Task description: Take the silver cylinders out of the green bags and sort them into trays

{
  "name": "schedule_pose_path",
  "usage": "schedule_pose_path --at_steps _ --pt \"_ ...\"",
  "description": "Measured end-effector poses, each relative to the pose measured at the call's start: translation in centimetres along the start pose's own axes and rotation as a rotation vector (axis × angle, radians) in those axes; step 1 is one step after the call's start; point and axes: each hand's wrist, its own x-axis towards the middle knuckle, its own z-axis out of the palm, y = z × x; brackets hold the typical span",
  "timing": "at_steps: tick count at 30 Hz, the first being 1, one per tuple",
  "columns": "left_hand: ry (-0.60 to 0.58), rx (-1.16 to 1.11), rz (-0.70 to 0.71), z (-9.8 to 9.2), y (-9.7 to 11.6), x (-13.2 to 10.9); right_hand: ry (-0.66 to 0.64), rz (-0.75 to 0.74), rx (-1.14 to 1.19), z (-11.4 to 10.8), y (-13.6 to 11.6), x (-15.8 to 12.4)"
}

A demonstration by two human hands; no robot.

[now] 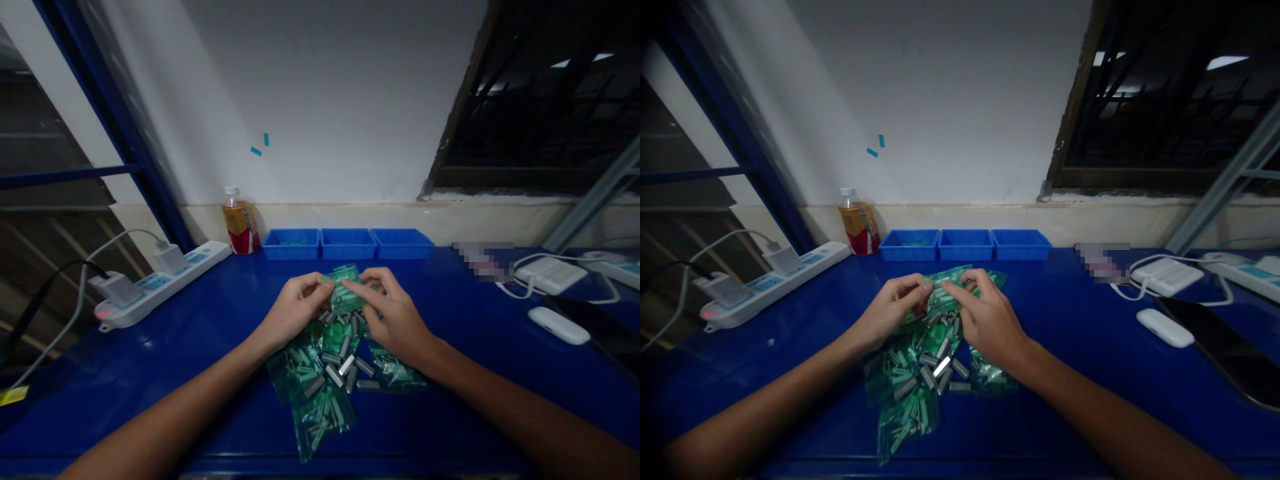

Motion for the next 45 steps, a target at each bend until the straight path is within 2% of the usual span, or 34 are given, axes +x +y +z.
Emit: schedule_pose_path --at_steps 2,5,8,10,11,13,17,20,24,28,31,34,36,38,40,42,45 --pt "0.075 0.083 0.071 -0.1 -0.2 -0.1 0.054 0.088 0.052 -0.1 -0.3 0.3" --pt "0.135 0.365 0.344 -0.4 -0.5 -0.6 0.037 0.298 0.26 -0.6 -1.0 1.1" --pt "0.021 0.584 0.608 -0.4 -0.6 -1.0 -0.061 0.529 0.549 -0.9 -1.4 1.6" --pt "-0.044 0.63 0.652 -0.2 -0.5 -1.2 -0.062 0.621 0.651 -0.9 -1.4 1.7" --pt "-0.062 0.624 0.642 0.0 -0.4 -1.3 -0.041 0.625 0.643 -0.9 -1.3 1.6" --pt "-0.064 0.552 0.565 0.2 -0.2 -1.2 0.018 0.525 0.504 -0.6 -1.0 1.3" --pt "-0.039 0.22 0.198 0.1 0.4 -0.7 0.035 0.12 0.141 -0.3 -0.5 0.4" --pt "-0.073 -0.015 -0.023 -0.2 0.5 -0.2 0.008 -0.033 0.031 -0.1 -0.3 0.1" --pt "-0.058 -0.089 -0.142 -0.2 0.1 0.1 0.033 -0.065 -0.002 0.0 -0.2 0.0" --pt "0.066 -0.109 -0.163 -1.0 -1.0 0.7 0.048 -0.046 0.013 0.1 -0.3 0.0" --pt "0.234 -0.085 -0.147 -3.1 -1.6 2.6 0.057 -0.032 0.034 0.2 -0.4 0.0" --pt "0.408 -0.058 -0.218 -6.0 -1.6 5.4 0.048 -0.036 0.039 0.2 -0.3 0.0" --pt "0.423 -0.035 -0.27 -7.4 -1.6 7.0 0.034 -0.038 0.034 0.2 -0.3 0.1" --pt "0.366 0.092 -0.342 -8.1 -1.8 7.8 0.028 -0.033 0.032 0.2 -0.2 0.1" --pt "0.248 0.388 -0.349 -7.8 -2.2 7.6 0.021 -0.026 0.031 0.1 -0.2 0.2" --pt "0.077 0.681 -0.249 -6.8 -2.6 6.5 0.006 -0.017 0.029 0.1 -0.1 0.3" --pt "-0.114 0.856 -0.098 -5.0 -2.9 4.7 -0.019 -0.002 0.024 0.1 0.1 0.3"
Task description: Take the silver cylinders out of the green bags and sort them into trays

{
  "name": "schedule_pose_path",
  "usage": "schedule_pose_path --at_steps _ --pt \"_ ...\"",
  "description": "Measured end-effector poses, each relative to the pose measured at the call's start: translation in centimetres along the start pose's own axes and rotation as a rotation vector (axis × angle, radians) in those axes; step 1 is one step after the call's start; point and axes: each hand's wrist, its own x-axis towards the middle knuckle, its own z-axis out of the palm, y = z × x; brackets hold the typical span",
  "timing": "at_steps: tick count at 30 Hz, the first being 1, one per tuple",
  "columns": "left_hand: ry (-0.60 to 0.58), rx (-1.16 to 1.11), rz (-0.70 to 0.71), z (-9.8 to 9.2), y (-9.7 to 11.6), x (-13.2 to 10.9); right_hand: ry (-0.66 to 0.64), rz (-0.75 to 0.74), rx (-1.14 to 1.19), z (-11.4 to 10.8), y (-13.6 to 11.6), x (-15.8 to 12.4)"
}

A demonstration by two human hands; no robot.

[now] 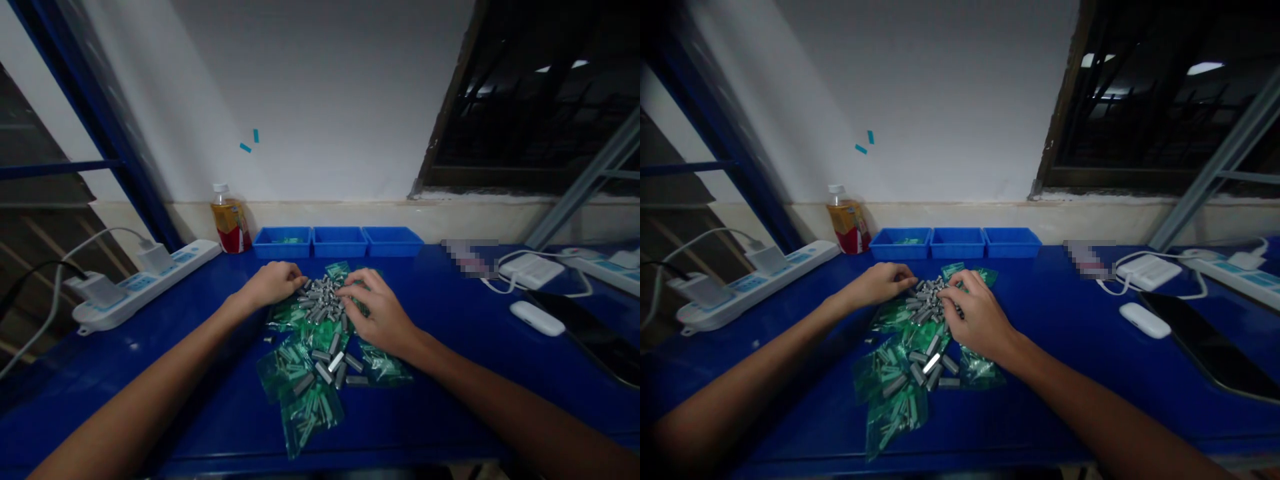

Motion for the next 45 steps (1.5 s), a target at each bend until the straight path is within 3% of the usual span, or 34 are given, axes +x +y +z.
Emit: schedule_pose_path --at_steps 4,11,16,29,32,38,41,45 --pt "0.016 0.114 0.016 1.1 0.8 -0.9 -0.031 0.001 0.002 0.0 0.1 0.0" --pt "0.059 0.152 -0.022 2.0 0.3 -0.1 -0.082 -0.014 0.009 0.0 -0.1 0.0" --pt "0.013 0.084 -0.066 2.1 0.2 0.2 -0.095 -0.017 0.024 0.0 0.0 0.0" --pt "0.091 0.155 -0.08 2.2 -0.2 0.2 -0.147 -0.004 0.026 0.2 0.1 -0.2" --pt "0.129 0.109 0.018 1.7 0.6 -0.2 -0.148 0.015 0.01 0.2 0.2 -0.2" --pt "0.089 -0.129 0.416 0.7 4.6 -2.4 -0.083 0.047 -0.047 0.1 0.5 -0.1" --pt "0.078 -0.176 0.476 0.7 5.9 -3.2 -0.056 0.029 -0.053 0.0 0.3 -0.1" --pt "0.117 -0.188 0.464 0.7 6.0 -3.6 -0.033 0.034 -0.07 -0.2 0.0 0.1"
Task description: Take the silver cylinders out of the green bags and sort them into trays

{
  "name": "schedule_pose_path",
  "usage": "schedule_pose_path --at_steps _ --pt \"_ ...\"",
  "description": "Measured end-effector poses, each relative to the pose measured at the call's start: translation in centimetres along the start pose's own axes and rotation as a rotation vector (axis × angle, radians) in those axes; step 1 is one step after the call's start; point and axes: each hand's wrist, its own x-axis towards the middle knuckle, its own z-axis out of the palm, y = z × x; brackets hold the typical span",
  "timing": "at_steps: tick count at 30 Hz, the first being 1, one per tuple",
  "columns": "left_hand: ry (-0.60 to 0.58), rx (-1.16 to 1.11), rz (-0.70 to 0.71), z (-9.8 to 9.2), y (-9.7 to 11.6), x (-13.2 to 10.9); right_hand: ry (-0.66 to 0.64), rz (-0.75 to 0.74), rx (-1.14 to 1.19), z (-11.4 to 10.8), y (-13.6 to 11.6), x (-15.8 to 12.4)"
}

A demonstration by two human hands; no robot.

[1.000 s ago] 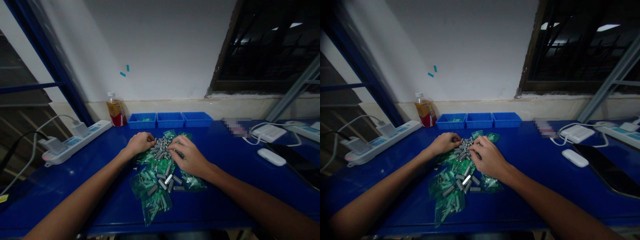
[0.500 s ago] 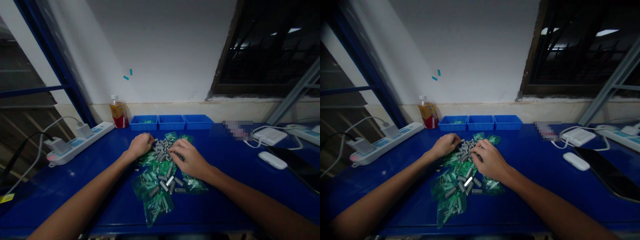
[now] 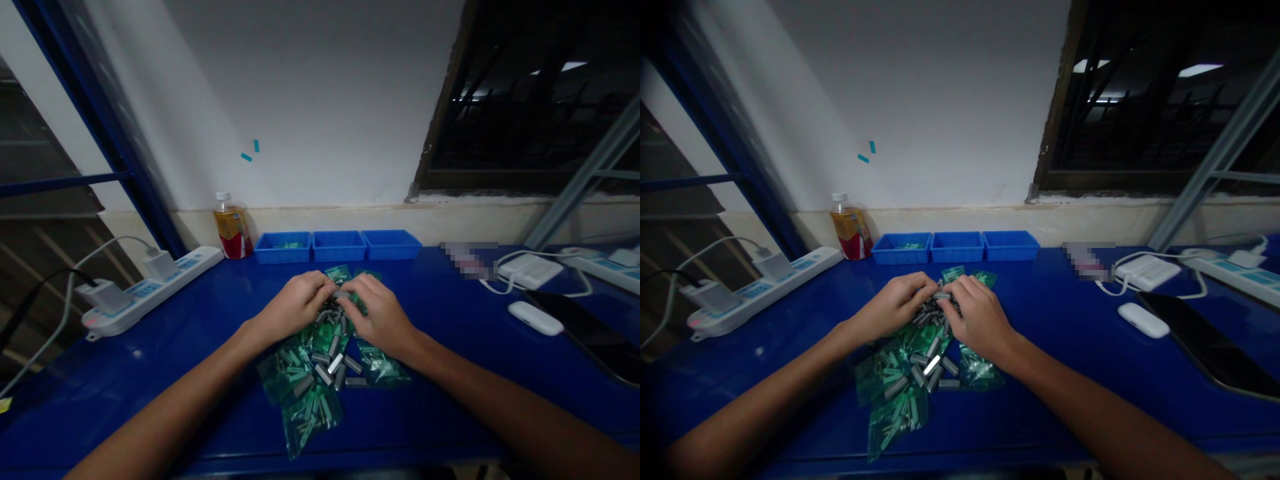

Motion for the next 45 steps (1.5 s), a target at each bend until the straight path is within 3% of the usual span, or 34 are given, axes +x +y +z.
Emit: schedule_pose_path --at_steps 8,16,24,27,29,31,34,38,45 --pt "0.043 0.133 0.189 0.3 -0.3 -0.5 0.002 0.037 0.048 0.4 0.3 0.0" --pt "0.048 0.22 0.114 0.0 -0.8 -0.5 0.055 0.043 0.062 0.3 0.2 -0.1" --pt "-0.022 0.262 0.052 -0.9 -0.9 0.0 -0.013 -0.029 -0.091 0.0 0.5 0.8" --pt "0.01 0.244 -0.015 -2.4 -2.8 0.0 -0.049 0.004 -0.227 0.2 2.7 3.0" --pt "0.007 0.224 -0.051 -3.2 -4.6 -0.3 -0.108 0.133 -0.301 0.6 4.9 5.3" --pt "-0.097 0.202 -0.057 -3.7 -6.4 -0.9 -0.248 0.346 -0.34 1.2 7.2 7.9" --pt "-0.261 0.176 -0.048 -3.5 -8.1 -1.6 -0.36 0.462 -0.333 2.6 10.3 11.8" --pt "-0.26 0.173 -0.069 -2.5 -8.7 -1.8 -0.461 0.528 -0.322 4.7 12.8 15.1" --pt "-0.208 0.223 -0.15 -1.7 -8.7 -1.6 -0.563 0.571 -0.281 7.4 14.5 17.5"
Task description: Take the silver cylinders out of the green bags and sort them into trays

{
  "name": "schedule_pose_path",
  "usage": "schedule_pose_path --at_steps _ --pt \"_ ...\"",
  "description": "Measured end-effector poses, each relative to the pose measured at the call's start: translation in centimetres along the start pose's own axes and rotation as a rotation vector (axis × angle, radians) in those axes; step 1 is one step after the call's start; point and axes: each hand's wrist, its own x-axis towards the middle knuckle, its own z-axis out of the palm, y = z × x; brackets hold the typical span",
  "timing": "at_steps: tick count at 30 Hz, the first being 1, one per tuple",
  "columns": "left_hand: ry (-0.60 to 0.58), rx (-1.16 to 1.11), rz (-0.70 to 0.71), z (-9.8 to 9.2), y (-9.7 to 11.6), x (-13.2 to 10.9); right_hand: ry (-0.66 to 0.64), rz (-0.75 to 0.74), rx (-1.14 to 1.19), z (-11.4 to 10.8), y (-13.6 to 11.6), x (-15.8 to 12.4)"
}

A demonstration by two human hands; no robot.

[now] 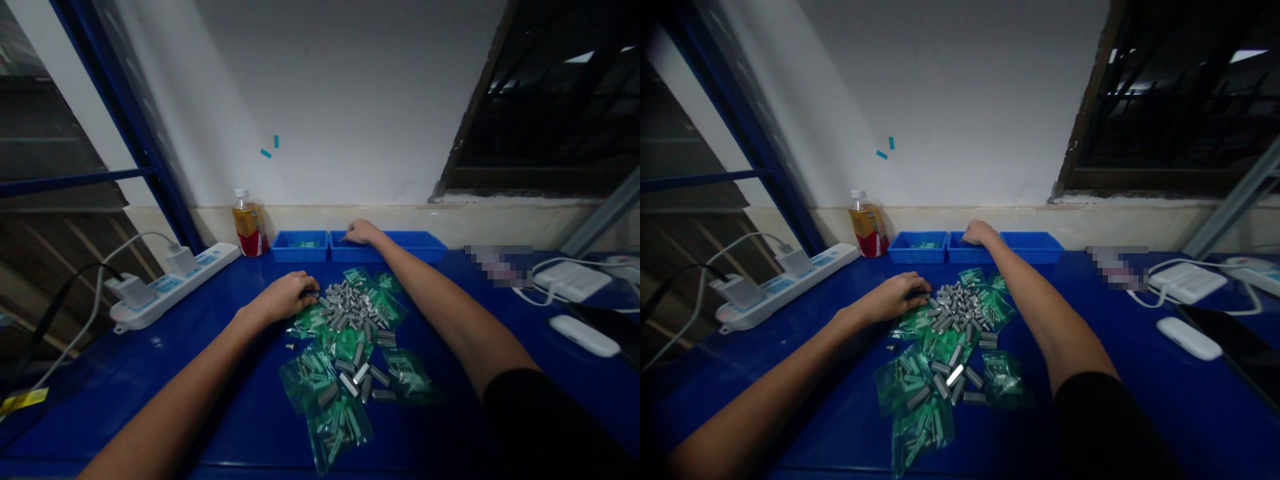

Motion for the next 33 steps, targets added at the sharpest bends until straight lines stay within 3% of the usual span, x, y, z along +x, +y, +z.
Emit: schedule_pose_path --at_steps 8,12,15,17,18,21,24,27,33 --pt "0.102 0.007 -0.034 0.6 -0.1 -0.1 -0.069 0.03 -0.042 0.9 -0.5 0.6" --pt "0.214 -0.059 0.002 0.5 0.2 0.1 0.001 0.063 -0.075 0.1 -1.3 -0.8" --pt "0.308 -0.162 -0.04 0.2 0.9 0.2 0.147 0.047 -0.084 -0.6 -2.6 -3.7" --pt "0.352 -0.281 -0.095 0.1 1.5 0.3 0.249 -0.038 -0.061 -0.4 -3.4 -7.1" --pt "0.36 -0.35 -0.115 0.1 1.8 0.3 0.289 -0.119 -0.039 0.0 -3.6 -9.2" --pt "0.327 -0.502 -0.111 0.2 3.0 0.2 0.433 -0.548 0.075 1.8 -3.3 -16.1" --pt "0.256 -0.528 -0.037 0.2 4.5 0.1 0.495 -0.645 0.001 2.7 -2.4 -21.5" --pt "0.231 -0.516 0.042 0.1 6.1 0.0 0.551 -0.603 0.031 2.2 -2.0 -23.5" --pt "0.236 -0.543 0.075 0.1 7.3 -0.2 0.515 -0.622 0.078 2.3 -2.7 -22.8"
